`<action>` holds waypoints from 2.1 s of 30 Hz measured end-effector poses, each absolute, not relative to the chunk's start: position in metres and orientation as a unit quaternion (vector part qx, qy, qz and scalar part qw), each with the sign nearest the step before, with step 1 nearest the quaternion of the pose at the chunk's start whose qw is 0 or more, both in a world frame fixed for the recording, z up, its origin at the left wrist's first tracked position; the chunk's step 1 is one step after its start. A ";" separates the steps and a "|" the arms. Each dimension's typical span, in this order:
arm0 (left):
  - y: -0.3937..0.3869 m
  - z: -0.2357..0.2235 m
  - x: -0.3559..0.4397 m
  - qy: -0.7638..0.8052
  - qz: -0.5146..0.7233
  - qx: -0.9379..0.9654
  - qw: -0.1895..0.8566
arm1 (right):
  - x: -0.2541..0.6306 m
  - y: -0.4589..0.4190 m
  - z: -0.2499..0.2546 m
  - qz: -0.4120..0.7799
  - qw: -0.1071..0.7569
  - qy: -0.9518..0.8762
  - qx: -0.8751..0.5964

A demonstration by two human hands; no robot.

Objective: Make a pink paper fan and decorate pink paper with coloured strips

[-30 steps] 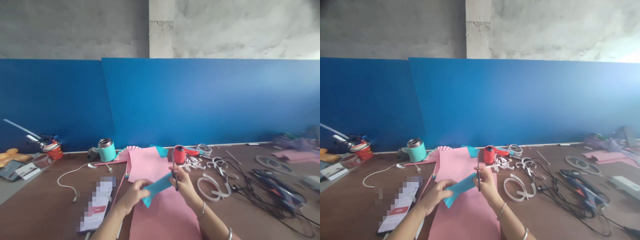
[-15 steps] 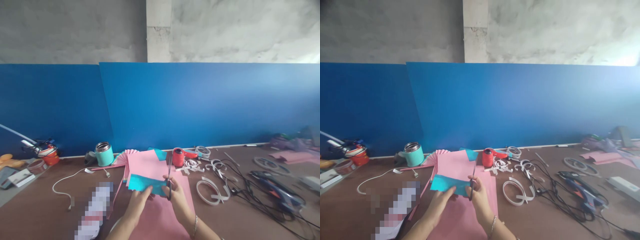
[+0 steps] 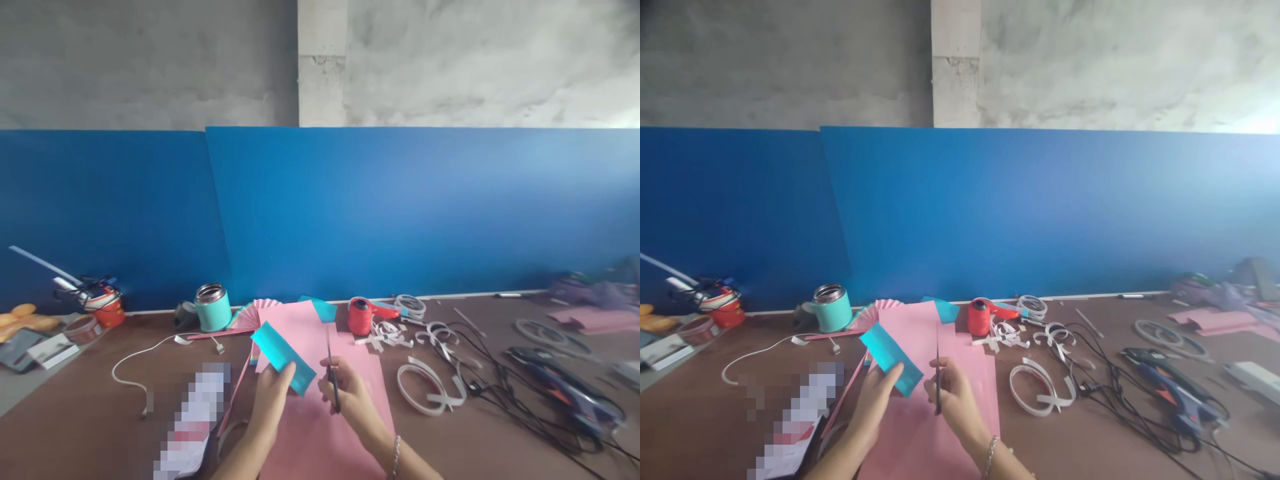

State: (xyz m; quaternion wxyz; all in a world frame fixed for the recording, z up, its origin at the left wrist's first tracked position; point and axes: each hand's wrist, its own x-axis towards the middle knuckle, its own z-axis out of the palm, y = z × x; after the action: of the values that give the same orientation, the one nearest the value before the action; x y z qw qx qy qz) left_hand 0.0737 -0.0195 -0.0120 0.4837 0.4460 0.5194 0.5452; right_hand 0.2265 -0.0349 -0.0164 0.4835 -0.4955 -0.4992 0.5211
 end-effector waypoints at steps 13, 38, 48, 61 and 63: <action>-0.009 -0.015 0.053 0.475 0.585 0.391 0.529 | 0.242 -0.041 -0.012 0.578 0.251 -0.609 -0.481; -0.007 -0.021 0.052 0.467 0.577 0.404 0.534 | 0.243 -0.039 -0.015 0.558 0.250 -0.617 -0.497; -0.007 -0.020 0.053 0.470 0.590 0.395 0.525 | 0.243 -0.040 -0.014 0.550 0.248 -0.625 -0.495; -0.008 -0.018 0.052 0.471 0.579 0.397 0.534 | 0.242 -0.040 -0.012 0.552 0.251 -0.621 -0.497; -0.009 -0.016 0.052 0.469 0.577 0.397 0.538 | 0.243 -0.039 -0.014 0.550 0.247 -0.623 -0.498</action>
State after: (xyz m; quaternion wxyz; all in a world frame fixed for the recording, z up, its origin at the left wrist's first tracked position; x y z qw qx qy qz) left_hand 0.0523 -0.0088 -0.0158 0.5378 0.3974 0.4690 0.5769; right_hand 0.2429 -0.0395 -0.0136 0.2465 -0.4980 -0.6235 0.5500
